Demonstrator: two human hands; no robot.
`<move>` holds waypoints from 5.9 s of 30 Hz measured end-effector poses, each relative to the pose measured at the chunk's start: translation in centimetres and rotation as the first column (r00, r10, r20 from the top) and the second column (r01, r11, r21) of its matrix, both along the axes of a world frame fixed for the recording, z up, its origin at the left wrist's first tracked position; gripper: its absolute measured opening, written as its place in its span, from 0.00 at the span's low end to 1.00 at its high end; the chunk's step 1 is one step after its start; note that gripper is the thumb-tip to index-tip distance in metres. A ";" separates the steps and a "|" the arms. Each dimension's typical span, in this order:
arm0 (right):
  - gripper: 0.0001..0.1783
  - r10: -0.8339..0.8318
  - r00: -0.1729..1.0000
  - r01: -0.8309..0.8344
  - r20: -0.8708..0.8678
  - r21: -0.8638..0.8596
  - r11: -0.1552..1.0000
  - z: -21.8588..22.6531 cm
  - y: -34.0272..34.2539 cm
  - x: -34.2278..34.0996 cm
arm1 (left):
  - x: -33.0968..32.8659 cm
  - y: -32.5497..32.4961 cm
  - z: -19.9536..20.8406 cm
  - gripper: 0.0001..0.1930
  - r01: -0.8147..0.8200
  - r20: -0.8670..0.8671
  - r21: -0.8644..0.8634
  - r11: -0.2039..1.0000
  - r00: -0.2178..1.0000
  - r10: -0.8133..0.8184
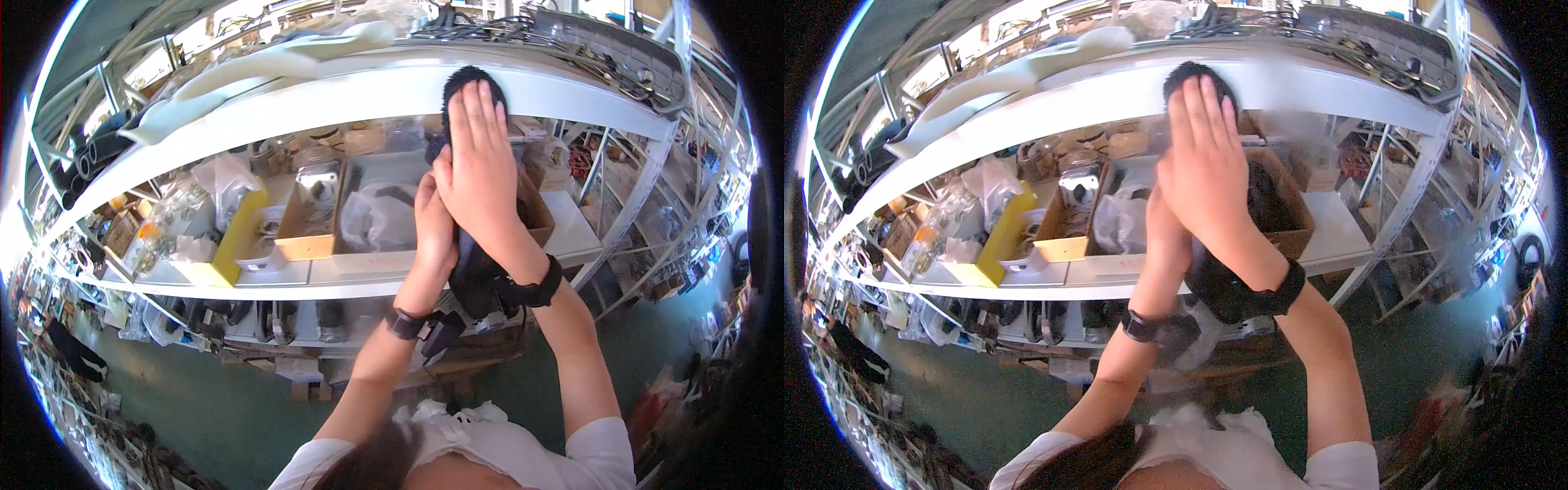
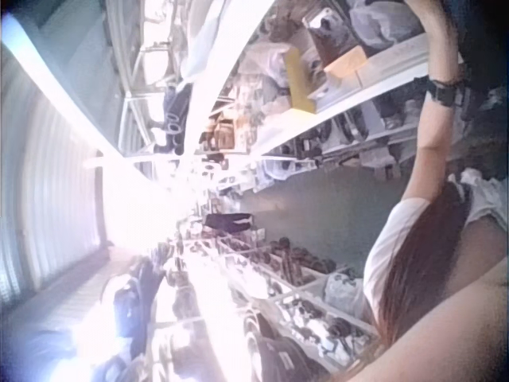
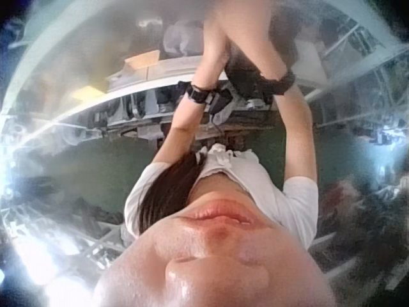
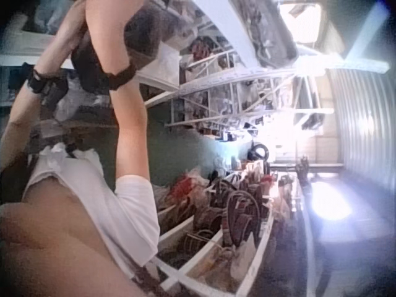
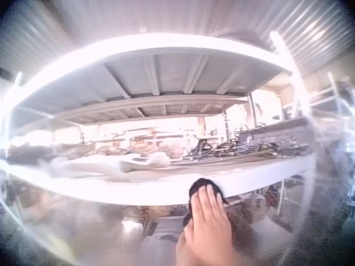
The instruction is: The person wipes a series of black mechanical components one at a time using a dark cloth while standing at a storage shelf.
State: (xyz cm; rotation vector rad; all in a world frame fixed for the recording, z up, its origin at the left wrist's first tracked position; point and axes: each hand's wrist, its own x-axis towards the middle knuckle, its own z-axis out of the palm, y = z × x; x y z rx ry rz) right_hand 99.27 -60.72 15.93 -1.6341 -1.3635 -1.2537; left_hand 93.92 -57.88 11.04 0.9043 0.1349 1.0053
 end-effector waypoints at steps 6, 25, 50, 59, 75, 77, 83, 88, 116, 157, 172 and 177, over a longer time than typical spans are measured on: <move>0.31 0.087 0.996 -0.087 0.005 0.004 0.996 0.2 5.4 -6.9 | -6.3 6.4 -1.3 0.19 0.025 0.141 0.067 0.997 0.989 -0.035; 0.35 0.150 0.983 -0.144 0.101 -0.070 0.987 0.6 16.8 -20.5 | -21.0 16.1 0.9 0.18 -0.247 -0.053 0.037 0.968 0.967 0.248; 0.34 0.124 0.990 -0.120 0.068 -0.053 0.991 0.7 27.6 -34.4 | -35.3 26.6 0.7 0.19 -0.143 -0.033 0.020 0.990 0.989 0.144; 0.35 0.384 0.923 -0.384 0.018 0.013 0.923 0.9 34.9 -43.6 | -44.1 33.7 0.8 0.20 -0.216 0.002 -0.037 0.976 0.976 0.216; 0.28 0.397 0.906 -0.409 0.144 0.063 0.910 0.3 42.0 -50.5 | -51.0 39.4 0.1 0.21 -0.372 -0.026 -0.025 0.928 0.928 0.371; 0.28 0.408 0.902 -0.417 0.138 0.043 0.908 0.2 42.5 -51.1 | -51.6 39.7 0.0 0.21 -0.394 -0.022 -0.022 0.919 0.919 0.393; 0.27 0.440 0.882 -0.454 0.168 0.050 0.890 -0.1 43.8 -53.1 | -53.5 40.4 -0.3 0.21 -0.440 -0.039 -0.030 0.897 0.898 0.439; 0.29 0.509 0.855 -0.512 0.102 -0.002 0.859 -0.6 43.1 -52.9 | -54.2 40.7 -0.6 0.22 -0.390 -0.056 -0.035 0.920 0.920 0.388; 0.36 0.820 0.269 -0.744 -0.505 0.432 0.510 -9.1 28.2 -56.0 | -59.3 32.3 -6.1 0.17 -0.127 0.014 0.460 0.879 0.991 0.136; 0.33 0.101 0.992 -0.095 0.073 -0.090 0.991 1.2 39.4 -51.8 | -54.9 39.5 -3.2 0.23 0.200 -0.004 0.044 0.979 0.980 -0.200; 0.34 -0.079 0.993 0.090 -0.092 0.132 0.987 0.4 31.9 -42.1 | -46.9 35.2 -3.4 0.20 0.402 -0.269 0.389 0.829 0.910 -0.315; 0.35 -0.002 0.997 0.012 -0.077 0.136 0.991 0.5 32.9 -43.2 | -48.7 34.8 -3.3 0.20 0.355 -0.281 0.300 0.886 0.920 -0.274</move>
